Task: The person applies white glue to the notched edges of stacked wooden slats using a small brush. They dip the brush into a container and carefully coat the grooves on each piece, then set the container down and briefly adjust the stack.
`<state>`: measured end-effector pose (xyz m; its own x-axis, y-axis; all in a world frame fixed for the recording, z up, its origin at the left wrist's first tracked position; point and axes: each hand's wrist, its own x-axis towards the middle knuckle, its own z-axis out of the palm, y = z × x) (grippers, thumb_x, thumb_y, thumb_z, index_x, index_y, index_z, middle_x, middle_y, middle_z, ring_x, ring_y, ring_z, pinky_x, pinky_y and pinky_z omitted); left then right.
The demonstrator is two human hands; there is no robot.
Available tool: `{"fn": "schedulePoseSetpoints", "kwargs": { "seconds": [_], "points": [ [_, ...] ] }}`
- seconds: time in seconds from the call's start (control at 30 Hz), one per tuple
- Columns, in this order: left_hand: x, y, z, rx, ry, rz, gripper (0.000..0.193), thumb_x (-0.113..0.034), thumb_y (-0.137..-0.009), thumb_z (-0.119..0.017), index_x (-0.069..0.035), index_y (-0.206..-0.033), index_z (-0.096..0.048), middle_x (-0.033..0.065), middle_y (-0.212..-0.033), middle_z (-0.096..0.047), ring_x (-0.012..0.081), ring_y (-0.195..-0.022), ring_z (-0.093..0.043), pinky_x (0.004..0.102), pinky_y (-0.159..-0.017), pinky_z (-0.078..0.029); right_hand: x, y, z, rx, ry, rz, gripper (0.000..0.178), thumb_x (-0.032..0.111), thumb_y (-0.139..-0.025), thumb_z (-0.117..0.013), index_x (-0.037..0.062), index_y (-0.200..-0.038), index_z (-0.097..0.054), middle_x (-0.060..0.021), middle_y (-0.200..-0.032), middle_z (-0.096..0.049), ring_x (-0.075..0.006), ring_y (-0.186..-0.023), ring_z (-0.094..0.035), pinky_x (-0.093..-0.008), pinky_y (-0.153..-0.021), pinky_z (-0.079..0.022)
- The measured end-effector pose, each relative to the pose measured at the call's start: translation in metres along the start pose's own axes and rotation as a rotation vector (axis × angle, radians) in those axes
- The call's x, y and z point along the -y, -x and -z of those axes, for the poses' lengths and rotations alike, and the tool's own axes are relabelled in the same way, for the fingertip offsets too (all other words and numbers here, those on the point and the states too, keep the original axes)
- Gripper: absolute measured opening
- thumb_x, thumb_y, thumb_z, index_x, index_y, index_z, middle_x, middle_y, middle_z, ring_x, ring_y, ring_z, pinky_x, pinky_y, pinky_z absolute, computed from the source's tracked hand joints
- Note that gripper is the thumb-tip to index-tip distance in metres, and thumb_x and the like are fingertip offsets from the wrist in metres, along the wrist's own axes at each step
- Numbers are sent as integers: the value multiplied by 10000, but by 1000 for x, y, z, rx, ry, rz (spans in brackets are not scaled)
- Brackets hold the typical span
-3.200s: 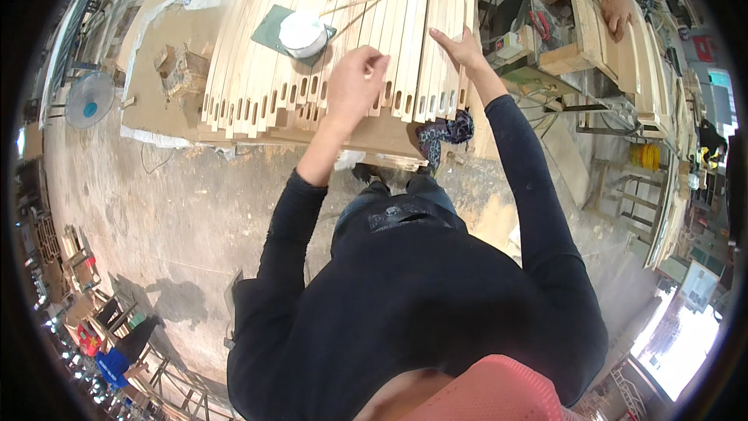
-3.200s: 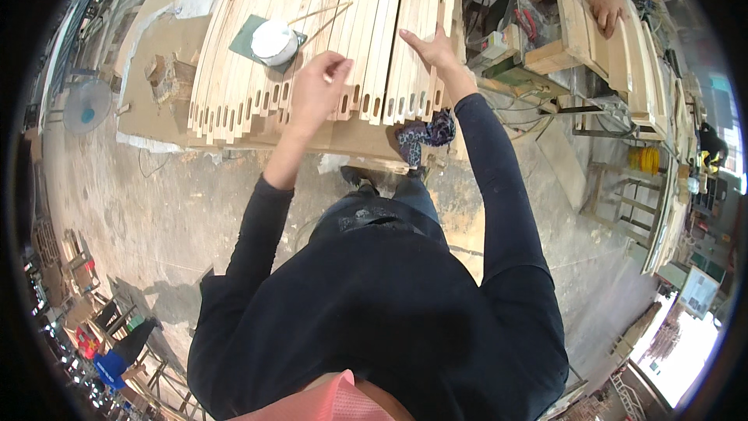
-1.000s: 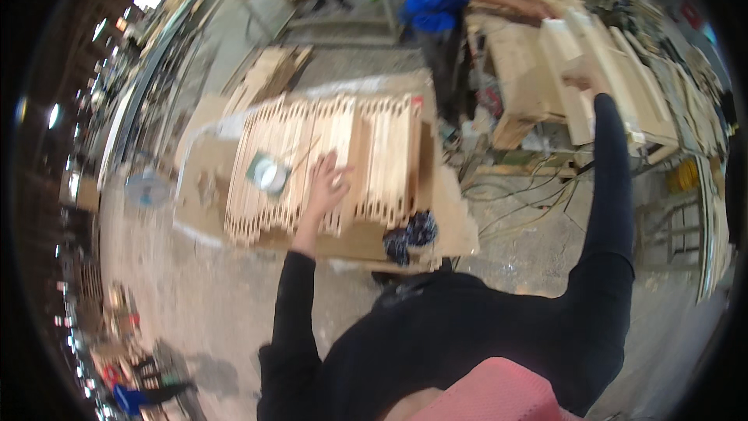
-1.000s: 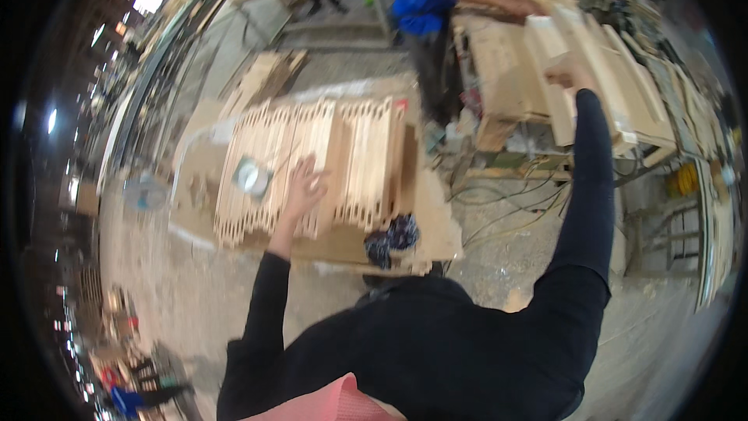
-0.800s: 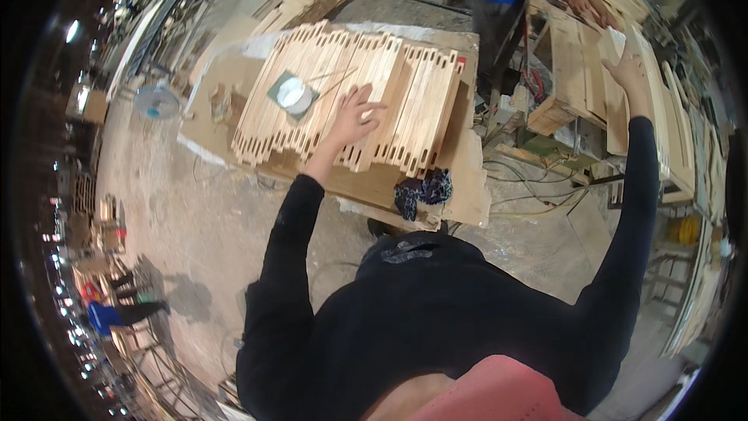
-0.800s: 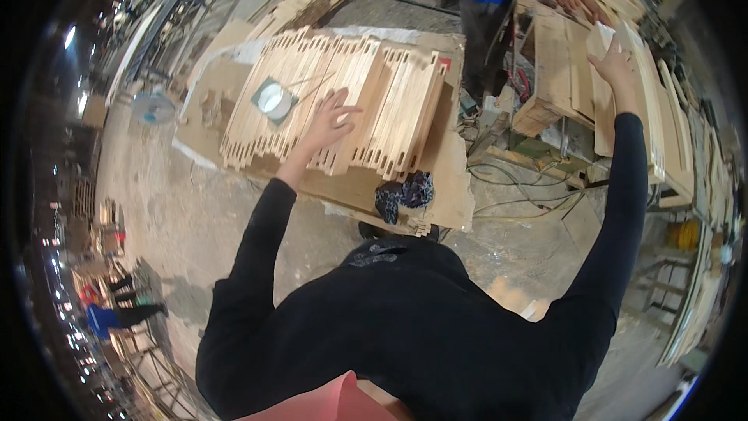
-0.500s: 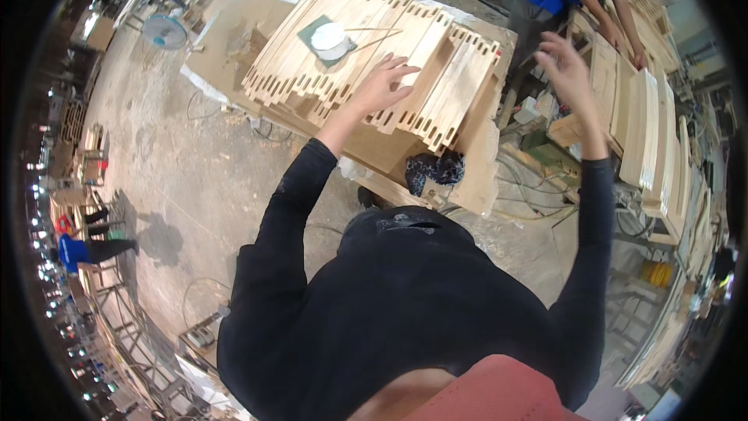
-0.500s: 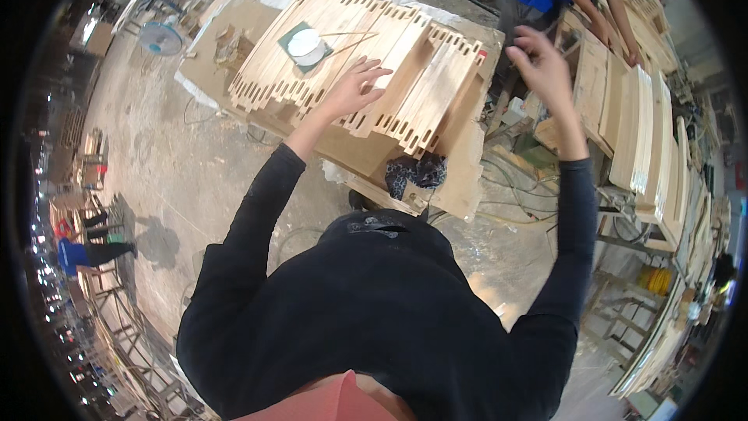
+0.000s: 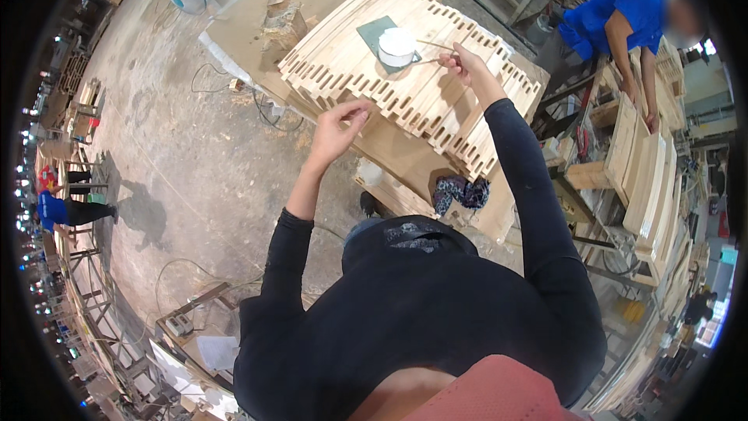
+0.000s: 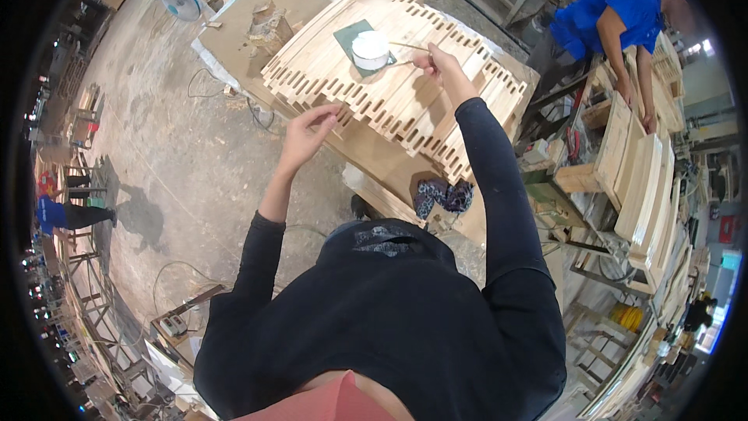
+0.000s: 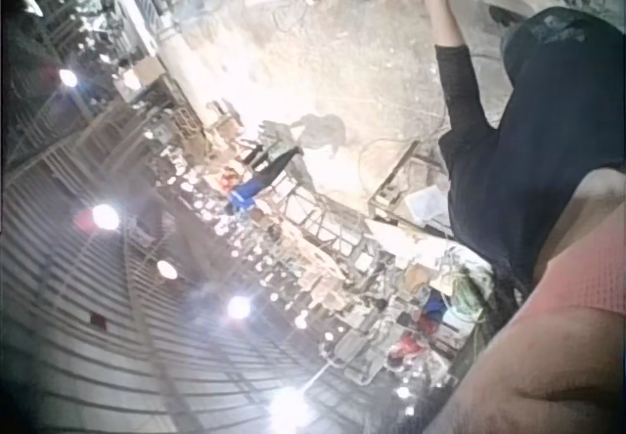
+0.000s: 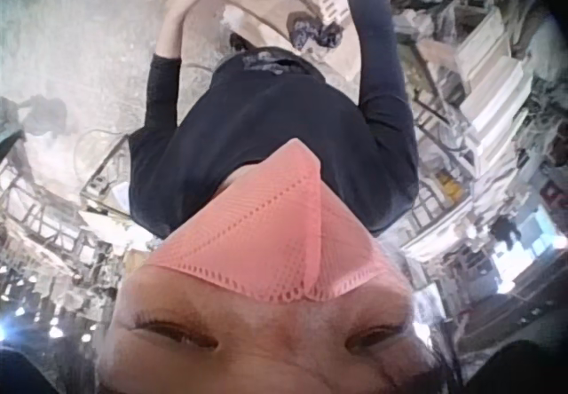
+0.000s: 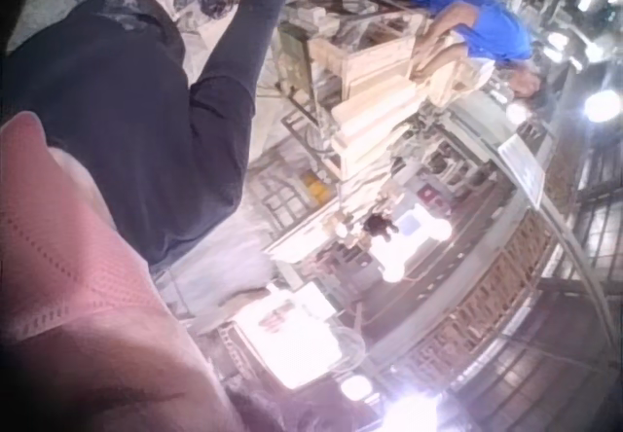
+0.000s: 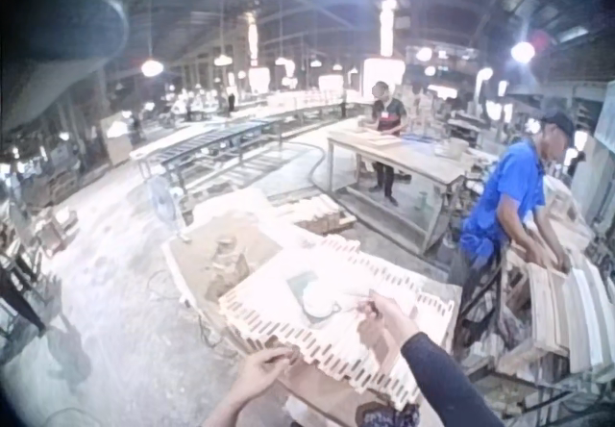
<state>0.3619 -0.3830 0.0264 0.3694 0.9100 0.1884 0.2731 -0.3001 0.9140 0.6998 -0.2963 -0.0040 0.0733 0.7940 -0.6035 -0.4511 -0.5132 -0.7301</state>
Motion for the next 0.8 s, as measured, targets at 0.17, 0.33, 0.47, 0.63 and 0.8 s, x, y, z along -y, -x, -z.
{"fn": "schedulePoseSetpoints", "kwargs": {
  "seconds": [0.17, 0.33, 0.47, 0.63, 0.8],
  "points": [
    [27, -80, 17, -100, -113, -68, 259, -139, -856, -608, -11, -1077, -652, 149, -995, -667, 227, -815, -646, 315, -742, -510, -8, -33, 1, 68, -44, 32, 353, 298, -977, -461, -7, -888, -616, 3, -669, -574, -14, -440, -425, -133, -345, -309],
    [52, -184, -30, 26, -350, -93, 346, -151, -867, -550, -9, -1181, -570, 226, -1211, -542, 371, -1146, -498, 415, -981, -400, -8, -20, 30, -268, -74, 355, 308, 287, -973, -423, 78, -880, -630, -20, -774, -629, -117, -620, -538, -280, -556, -462],
    [86, -207, 4, 18, -677, -24, 540, -346, -815, -632, 46, -1175, -542, 315, -1217, -500, 461, -1131, -476, 484, -983, -381, 11, 46, -25, -222, -39, 362, 235, 215, -965, -468, 44, -1022, -618, -84, -997, -684, -153, -809, -668, -259, -654, -510],
    [58, -205, -33, 68, -635, -43, 480, -219, -736, -724, 36, -1093, -527, 250, -1167, -456, 419, -1031, -516, 438, -904, -436, -7, 156, 42, -212, -427, 499, 266, 243, -965, -510, 30, -1121, -542, -91, -1019, -649, -180, -946, -653, -258, -754, -533],
    [49, -212, -25, 26, -549, -32, 489, -173, -654, -807, 53, -979, -520, 234, -1082, -448, 381, -981, -505, 410, -858, -439, -45, 210, 87, -303, -656, 616, 251, 240, -967, -509, 34, -1105, -549, -86, -1008, -646, -182, -999, -630, -271, -793, -517]
  ]
}}
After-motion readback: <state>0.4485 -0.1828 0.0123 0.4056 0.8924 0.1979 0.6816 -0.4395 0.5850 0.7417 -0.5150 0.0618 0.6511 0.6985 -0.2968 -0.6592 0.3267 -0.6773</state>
